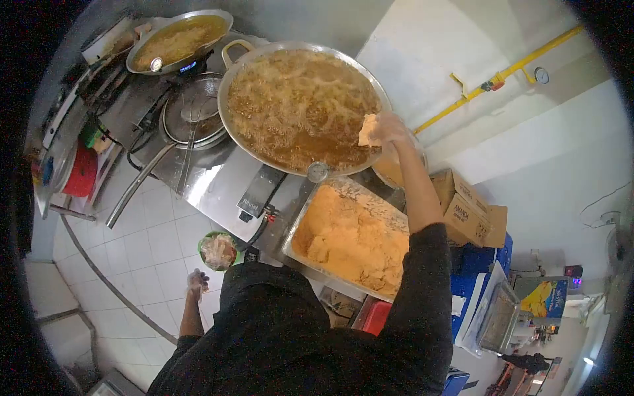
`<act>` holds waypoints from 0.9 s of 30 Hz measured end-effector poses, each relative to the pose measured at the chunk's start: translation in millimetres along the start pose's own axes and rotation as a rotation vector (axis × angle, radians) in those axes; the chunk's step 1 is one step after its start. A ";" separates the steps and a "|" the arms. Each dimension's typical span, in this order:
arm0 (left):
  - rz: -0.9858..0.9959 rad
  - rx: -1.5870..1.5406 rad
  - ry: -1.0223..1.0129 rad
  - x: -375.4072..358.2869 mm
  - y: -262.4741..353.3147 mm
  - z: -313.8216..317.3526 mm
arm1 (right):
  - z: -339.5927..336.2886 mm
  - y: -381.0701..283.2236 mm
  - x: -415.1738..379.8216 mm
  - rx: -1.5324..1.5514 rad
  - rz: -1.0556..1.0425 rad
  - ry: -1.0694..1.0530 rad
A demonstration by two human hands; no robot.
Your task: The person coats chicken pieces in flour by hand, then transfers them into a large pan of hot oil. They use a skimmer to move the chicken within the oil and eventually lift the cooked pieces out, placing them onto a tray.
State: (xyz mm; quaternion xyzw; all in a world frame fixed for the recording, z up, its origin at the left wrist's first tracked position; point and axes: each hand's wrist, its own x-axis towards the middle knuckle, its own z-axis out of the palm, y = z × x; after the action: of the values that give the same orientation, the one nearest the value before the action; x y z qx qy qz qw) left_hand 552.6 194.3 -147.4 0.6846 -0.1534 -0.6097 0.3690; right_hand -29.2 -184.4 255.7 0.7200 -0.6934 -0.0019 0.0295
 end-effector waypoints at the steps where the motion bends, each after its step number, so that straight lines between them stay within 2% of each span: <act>1: 0.023 -0.006 -0.012 -5.7 -6.6 -5.7 | 5.8 -1.7 4.1 -0.054 -0.016 0.012; 4: 0.028 -0.020 -0.056 -11.2 -45.8 -28.7 | 0.4 2.4 17.3 -0.214 0.055 0.002; 5: 0.014 -0.017 -0.076 -13.6 -59.9 -39.1 | -5.2 11.7 5.3 -0.106 0.015 0.105; 6: -0.123 -0.020 0.047 -24.1 -66.8 -39.4 | -15.4 20.4 -11.0 0.000 -0.016 0.208; 8: -0.187 -0.240 0.020 -43.6 -86.1 -48.0 | -64.7 -2.0 -66.0 0.214 0.136 0.220; 9: -0.192 -0.201 -0.003 -37.0 -109.6 -57.9 | -75.2 -6.1 -95.5 0.317 0.220 0.234; 11: -0.012 -0.176 -0.267 -6.7 -189.4 -103.9 | -65.2 8.1 -154.5 0.470 0.325 0.221; 12: 0.058 -0.310 -0.453 -8.3 -199.0 -107.0 | -63.1 16.7 -175.1 0.543 0.375 0.224; 13: 0.069 0.020 -0.390 -10.0 -193.6 -110.2 | -43.2 35.7 -193.7 0.620 0.474 0.076; 14: 0.064 0.350 -0.339 -12.2 -188.0 -113.2 | -18.3 48.2 -217.1 0.591 0.422 0.072; 15: 0.089 -0.010 -0.550 -18.8 -167.6 -97.8 | 6.7 60.6 -240.8 0.561 0.369 0.070; 16: 0.272 0.598 -0.420 -4.6 -179.8 -115.8 | 80.4 103.2 -260.6 0.199 0.299 -0.073; 17: 0.523 1.294 -0.321 -25.7 -136.9 -92.1 | 154.0 146.1 -280.6 -0.159 0.195 -0.184; 19: 0.669 1.597 -0.242 -48.0 -67.2 -48.6 | 174.9 142.6 -310.8 -0.062 0.239 -0.421; 20: 0.197 0.882 -0.324 -31.5 -67.6 -46.3 | 184.6 134.3 -328.3 -0.009 0.257 -0.539; 21: -0.153 0.129 -0.146 -11.4 -73.9 -48.8 | 193.3 129.4 -341.0 0.045 0.270 -0.654; 22: -0.186 0.064 -0.164 6.5 -51.7 -41.1 | 206.6 129.6 -351.3 0.059 0.272 -0.525; 23: -0.179 0.154 -0.059 16.6 -33.1 -31.4 | 221.8 129.9 -361.4 0.073 0.273 -0.397; 24: -0.118 0.351 -0.003 14.3 -7.4 -16.7 | 229.3 134.2 -362.3 0.127 0.336 -0.387; 25: 0.080 0.258 -0.163 -6.5 21.8 -0.6 | 236.0 137.9 -363.0 0.180 0.400 -0.374; 26: 0.116 0.214 -0.226 -2.3 35.1 3.9 | 240.5 148.2 -353.4 0.273 0.529 -0.479; 27: 0.122 0.215 -0.201 -10.2 53.0 17.7 | 242.8 156.2 -355.1 0.325 0.568 -0.519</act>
State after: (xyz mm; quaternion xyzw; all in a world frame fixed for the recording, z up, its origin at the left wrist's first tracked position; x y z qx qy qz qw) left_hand 546.4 159.4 -103.0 0.6449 -0.2953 -0.6318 0.3128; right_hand -209.4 154.7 6.8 0.4711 -0.8401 -0.0653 -0.2609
